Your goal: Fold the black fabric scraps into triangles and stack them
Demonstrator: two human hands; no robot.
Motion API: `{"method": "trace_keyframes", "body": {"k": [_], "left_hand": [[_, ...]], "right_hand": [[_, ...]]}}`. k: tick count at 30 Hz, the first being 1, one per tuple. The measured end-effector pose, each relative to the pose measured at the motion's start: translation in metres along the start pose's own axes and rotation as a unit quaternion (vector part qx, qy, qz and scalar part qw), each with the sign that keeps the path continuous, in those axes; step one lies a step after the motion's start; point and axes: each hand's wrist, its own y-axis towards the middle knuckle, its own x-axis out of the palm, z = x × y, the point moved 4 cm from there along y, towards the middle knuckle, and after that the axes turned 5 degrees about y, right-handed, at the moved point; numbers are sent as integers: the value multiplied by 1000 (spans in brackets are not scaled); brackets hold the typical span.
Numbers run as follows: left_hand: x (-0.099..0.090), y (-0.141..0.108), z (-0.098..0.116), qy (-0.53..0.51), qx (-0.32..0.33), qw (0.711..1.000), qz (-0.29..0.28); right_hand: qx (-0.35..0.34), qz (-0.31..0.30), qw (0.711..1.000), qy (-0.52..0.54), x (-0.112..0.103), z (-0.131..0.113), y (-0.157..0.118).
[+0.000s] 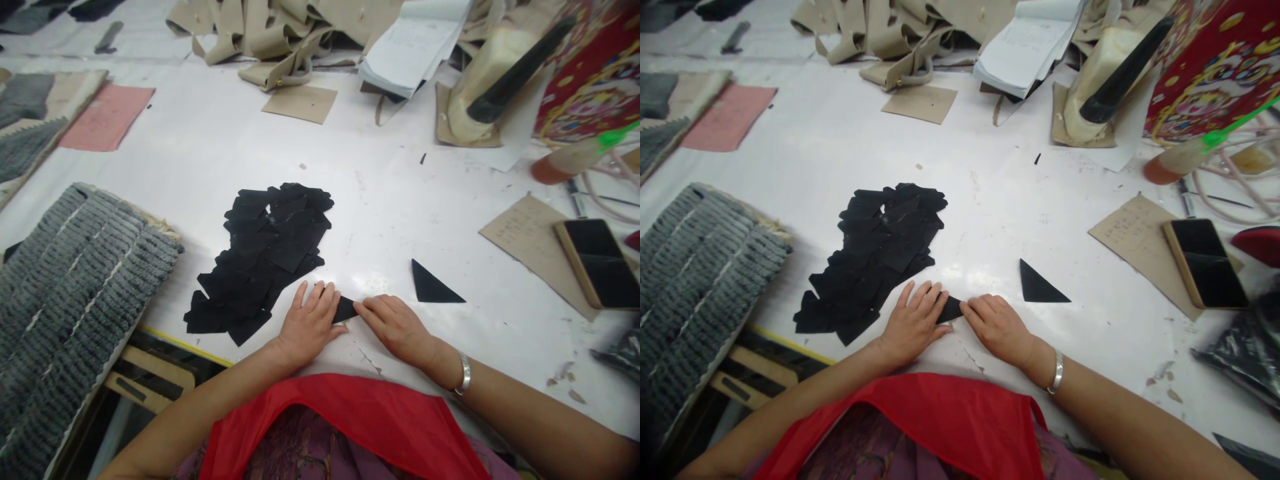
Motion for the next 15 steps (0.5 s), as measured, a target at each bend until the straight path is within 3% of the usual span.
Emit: {"method": "trace_keyframes", "body": {"k": [5, 15], "left_hand": [[3, 3, 2, -23, 35, 999, -20], [1, 5, 15, -14, 27, 999, -30]], "right_hand": [[5, 3, 1000, -2, 0, -1, -5], [-3, 17, 1000, -1, 1, -1, -9]]}}
